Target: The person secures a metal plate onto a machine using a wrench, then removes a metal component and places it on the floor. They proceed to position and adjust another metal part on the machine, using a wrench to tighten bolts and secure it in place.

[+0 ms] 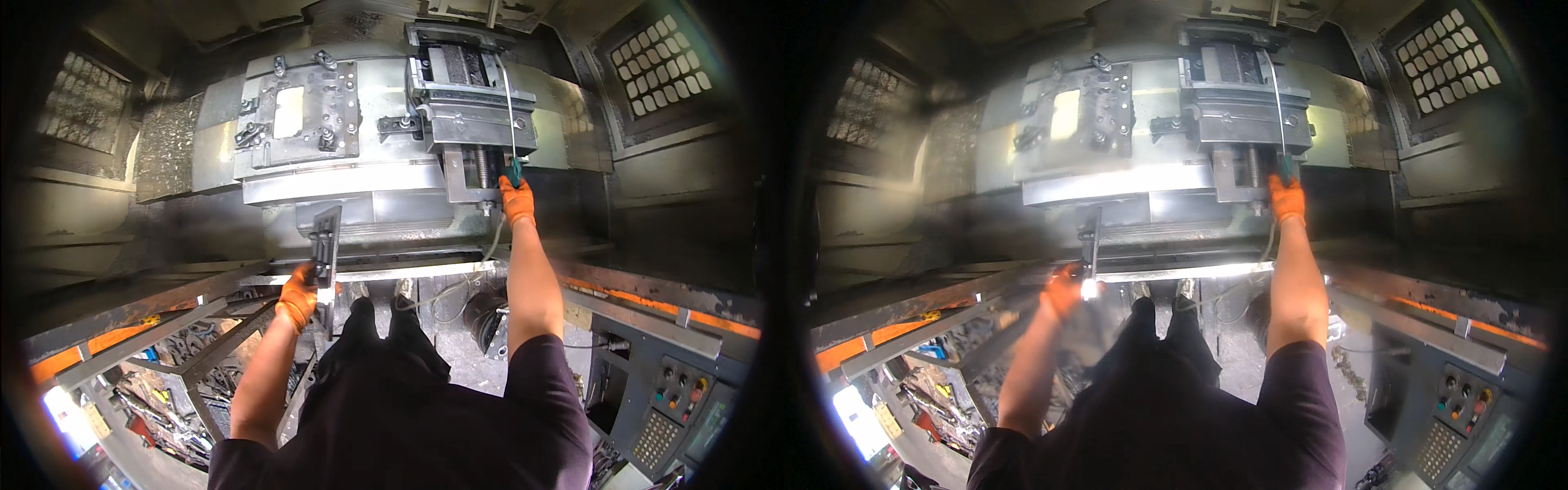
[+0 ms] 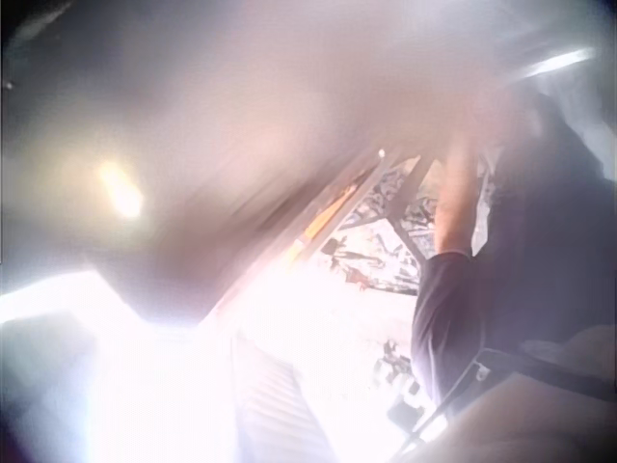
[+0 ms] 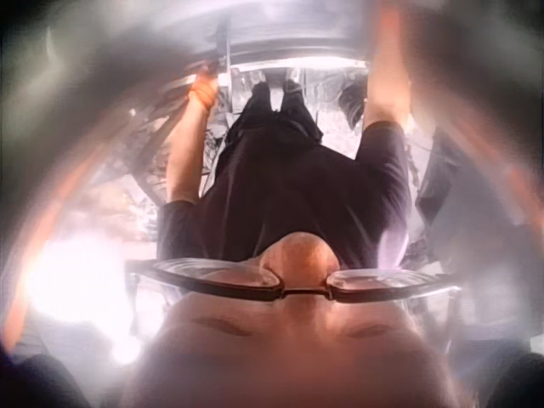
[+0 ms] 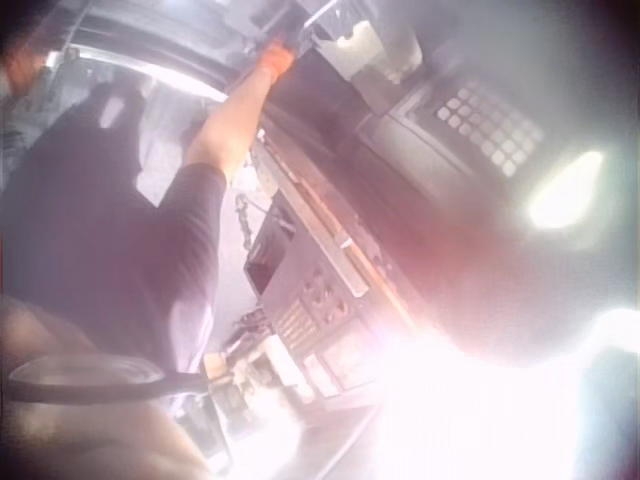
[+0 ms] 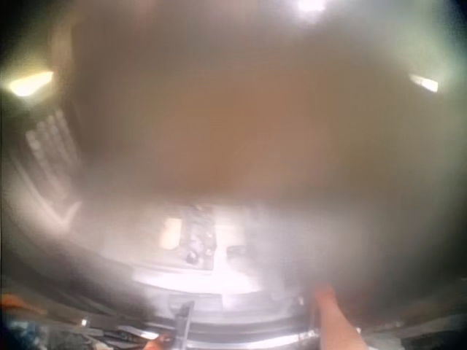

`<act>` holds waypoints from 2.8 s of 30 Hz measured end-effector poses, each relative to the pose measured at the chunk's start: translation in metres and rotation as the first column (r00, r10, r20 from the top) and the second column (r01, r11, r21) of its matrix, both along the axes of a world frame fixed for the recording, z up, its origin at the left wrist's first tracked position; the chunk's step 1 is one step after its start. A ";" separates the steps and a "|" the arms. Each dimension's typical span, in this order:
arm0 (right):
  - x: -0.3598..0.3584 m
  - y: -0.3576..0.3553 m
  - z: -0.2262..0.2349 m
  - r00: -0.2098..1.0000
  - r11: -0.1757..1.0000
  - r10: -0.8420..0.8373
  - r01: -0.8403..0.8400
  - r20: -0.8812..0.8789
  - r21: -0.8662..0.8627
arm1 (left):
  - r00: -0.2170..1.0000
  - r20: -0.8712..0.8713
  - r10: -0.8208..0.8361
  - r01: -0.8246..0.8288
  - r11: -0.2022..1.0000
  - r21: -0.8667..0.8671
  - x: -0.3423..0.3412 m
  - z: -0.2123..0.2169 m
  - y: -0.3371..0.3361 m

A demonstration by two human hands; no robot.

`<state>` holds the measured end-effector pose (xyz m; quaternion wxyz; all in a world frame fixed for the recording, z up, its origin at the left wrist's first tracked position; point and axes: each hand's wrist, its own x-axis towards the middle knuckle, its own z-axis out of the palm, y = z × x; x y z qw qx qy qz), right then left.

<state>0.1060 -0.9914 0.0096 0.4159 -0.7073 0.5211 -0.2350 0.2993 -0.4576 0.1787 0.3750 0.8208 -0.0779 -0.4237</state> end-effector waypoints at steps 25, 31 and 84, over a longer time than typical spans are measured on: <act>-0.031 0.213 0.252 0.325 0.233 0.944 -0.563 0.047 -0.793 | 0.774 -0.345 -0.532 0.143 0.677 -0.722 -0.080 0.144 -0.121; -0.028 0.214 0.271 0.339 0.216 0.940 -0.508 0.038 -0.834 | 0.739 -0.603 -0.301 -0.083 0.847 -0.525 -0.098 0.174 -0.116; 0.110 0.310 0.234 0.649 0.764 -0.166 -0.392 0.742 0.513 | 0.924 -0.366 -0.115 -0.301 0.371 -0.878 -0.002 0.108 0.068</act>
